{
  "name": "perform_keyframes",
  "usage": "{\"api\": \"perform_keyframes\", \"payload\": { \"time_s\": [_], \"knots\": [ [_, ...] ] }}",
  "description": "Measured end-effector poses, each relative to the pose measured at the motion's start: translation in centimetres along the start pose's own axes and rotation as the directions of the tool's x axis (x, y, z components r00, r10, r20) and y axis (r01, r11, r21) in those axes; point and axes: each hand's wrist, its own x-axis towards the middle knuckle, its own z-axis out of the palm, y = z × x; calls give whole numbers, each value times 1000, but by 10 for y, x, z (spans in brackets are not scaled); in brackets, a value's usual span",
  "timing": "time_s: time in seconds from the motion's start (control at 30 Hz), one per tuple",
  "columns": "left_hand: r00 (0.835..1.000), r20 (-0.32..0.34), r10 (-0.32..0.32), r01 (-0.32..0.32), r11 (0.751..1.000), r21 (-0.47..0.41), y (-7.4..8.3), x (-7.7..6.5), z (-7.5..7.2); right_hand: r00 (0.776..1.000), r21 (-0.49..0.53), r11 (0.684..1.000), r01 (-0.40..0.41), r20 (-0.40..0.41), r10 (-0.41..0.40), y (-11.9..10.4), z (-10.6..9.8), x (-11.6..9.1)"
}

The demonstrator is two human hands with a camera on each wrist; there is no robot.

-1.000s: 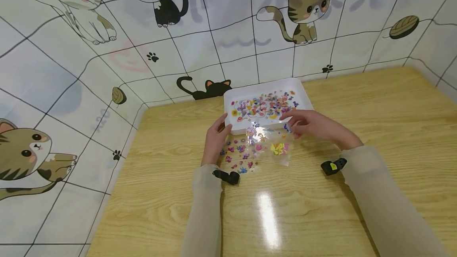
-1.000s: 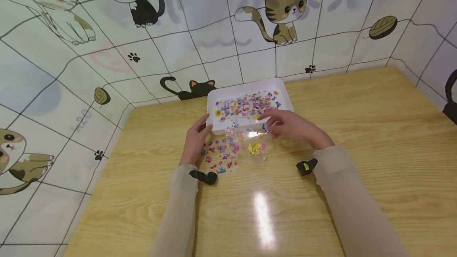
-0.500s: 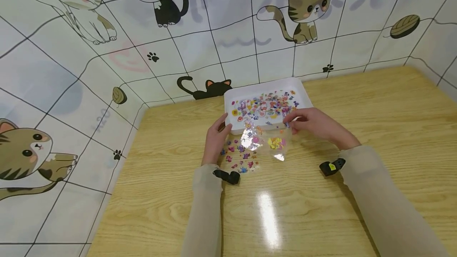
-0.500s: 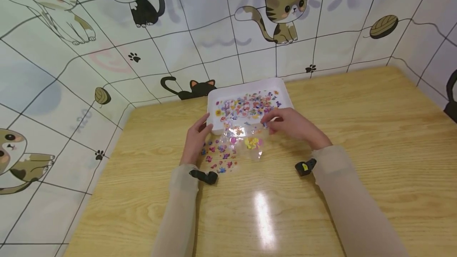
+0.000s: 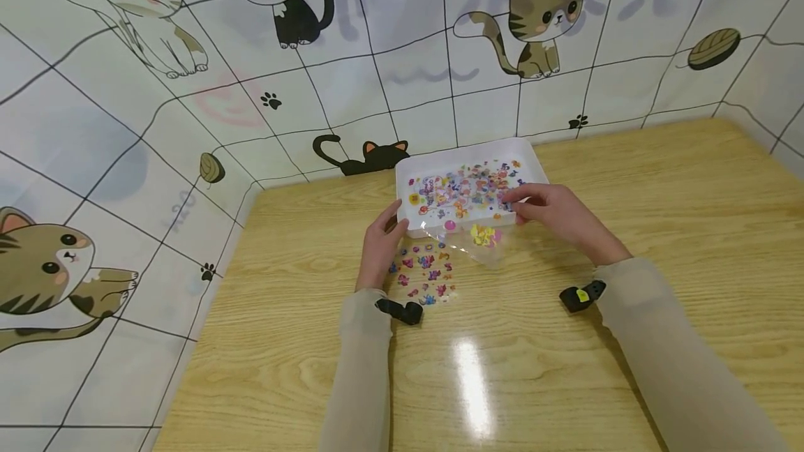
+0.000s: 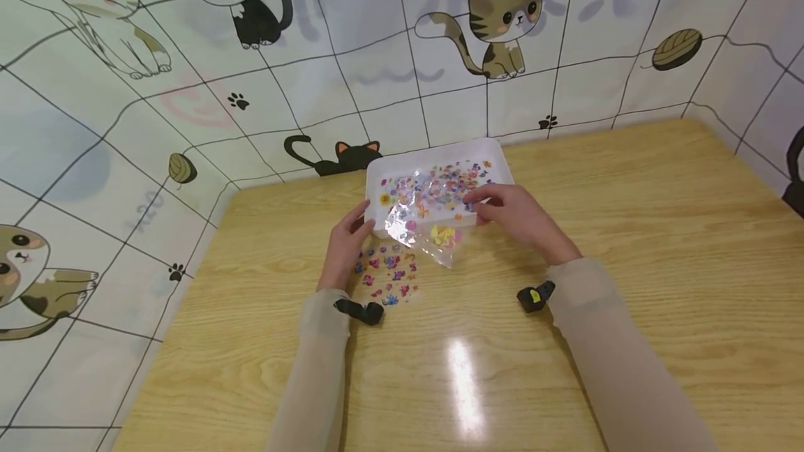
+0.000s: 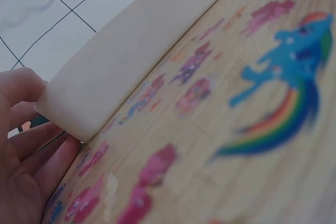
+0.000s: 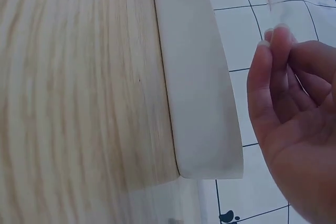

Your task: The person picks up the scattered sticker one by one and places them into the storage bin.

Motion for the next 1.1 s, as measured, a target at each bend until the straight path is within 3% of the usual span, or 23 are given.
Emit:
{"api": "perform_keyframes", "payload": {
  "time_s": [0.3, 0.5, 0.8, 1.1],
  "knots": [
    [999, 34, -11, 11, 1000, -4, 4, 1, -2, 998, 25, 1000, -8, -55, 9, 4, -1, 1],
    [994, 98, -46, 47, 999, -2, 21, -5, -6, 996, 22, 1000, -14, -84, 16, 4, -2, 0],
    [989, 140, -48, 41, 998, 53, 8, 3, -9, 986, 79, 995, -55, -151, 66, 5, -4, -1],
    [975, 201, -91, 86, 996, 34, 35, -11, -12, 968, 187, 982, -13, -242, 59, 6, -6, -3]
  ]
}}
